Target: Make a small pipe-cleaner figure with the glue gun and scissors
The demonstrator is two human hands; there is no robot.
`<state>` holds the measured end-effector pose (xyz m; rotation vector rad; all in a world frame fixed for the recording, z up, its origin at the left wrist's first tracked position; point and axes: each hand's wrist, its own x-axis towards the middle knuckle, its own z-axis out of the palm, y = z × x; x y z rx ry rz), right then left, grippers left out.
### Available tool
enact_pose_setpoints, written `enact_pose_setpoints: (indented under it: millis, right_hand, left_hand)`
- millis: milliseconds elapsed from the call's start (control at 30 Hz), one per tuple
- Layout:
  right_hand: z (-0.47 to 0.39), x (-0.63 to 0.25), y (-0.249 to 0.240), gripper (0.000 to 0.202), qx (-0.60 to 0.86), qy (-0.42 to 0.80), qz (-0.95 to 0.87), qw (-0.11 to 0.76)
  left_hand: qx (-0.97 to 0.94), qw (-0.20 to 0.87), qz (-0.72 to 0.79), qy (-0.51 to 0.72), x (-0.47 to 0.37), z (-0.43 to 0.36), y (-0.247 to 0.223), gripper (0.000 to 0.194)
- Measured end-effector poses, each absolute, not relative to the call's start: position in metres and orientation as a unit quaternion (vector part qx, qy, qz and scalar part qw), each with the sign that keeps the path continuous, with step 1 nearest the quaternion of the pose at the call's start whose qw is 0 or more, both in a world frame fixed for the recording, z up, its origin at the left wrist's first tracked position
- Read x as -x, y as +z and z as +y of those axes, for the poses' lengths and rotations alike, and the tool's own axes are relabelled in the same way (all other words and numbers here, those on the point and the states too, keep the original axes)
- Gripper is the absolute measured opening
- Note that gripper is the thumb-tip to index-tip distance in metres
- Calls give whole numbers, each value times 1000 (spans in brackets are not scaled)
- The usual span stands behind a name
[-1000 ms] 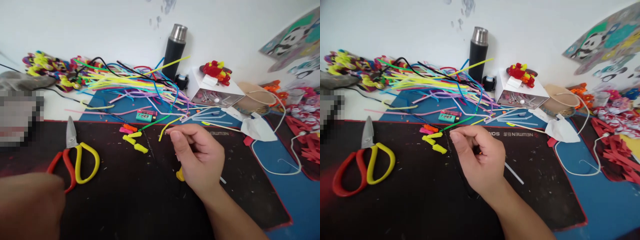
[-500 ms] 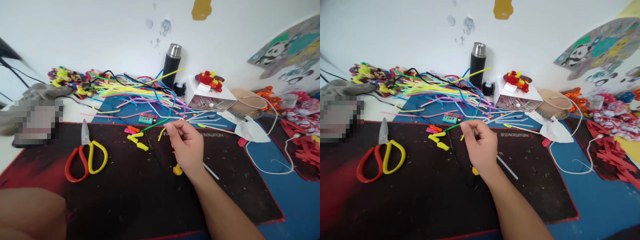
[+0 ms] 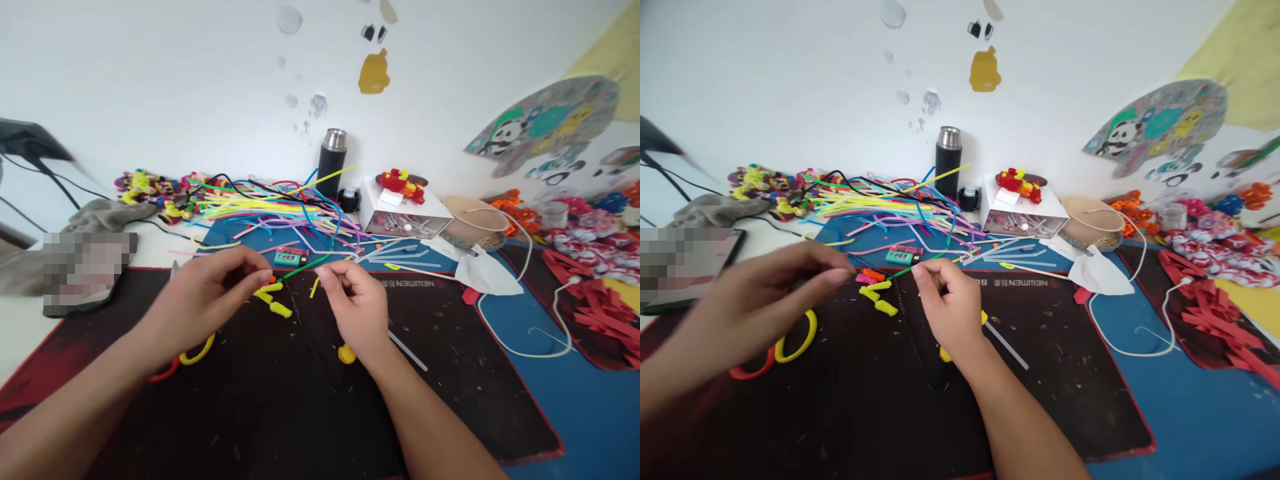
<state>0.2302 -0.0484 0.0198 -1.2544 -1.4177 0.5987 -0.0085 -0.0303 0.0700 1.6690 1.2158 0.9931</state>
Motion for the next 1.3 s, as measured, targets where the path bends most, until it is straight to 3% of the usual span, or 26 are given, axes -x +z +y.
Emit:
enact_pose_setpoints:
  millis: [100,233,500,633,733,1000,1167,1300]
  right_hand:
    - [-50,-229,20,21,523,254,-606,542]
    - [-52,-227,23,20,518,253,-612,541]
    - [-50,-225,18,22,523,267,-631,507]
    - [-51,-223,14,23,528,250,-656,478]
    - [-49,-221,9,22,532,248,-666,461]
    - [-45,-213,15,21,534,264,-696,402]
    - [-59,-226,47,22,554,228,-696,396]
    - [-81,-253,61,23,608,224,-688,327]
  left_hand:
    - [-771,312,446,330,8,-7,43,20]
    - [-842,256,405,248,10,0,11,25]
    - [-894,207,349,189,8,-8,-3,20]
    - [-866,241,367,241,14,-3,6,16]
    - [-787,286,443,320,16,-1,20,24]
    - [-530,573,450,434,17,10,8,52]
    - [-512,601,441,427,20,13,-9,37]
    - [-527,602,430,419,19,10,-4,38]
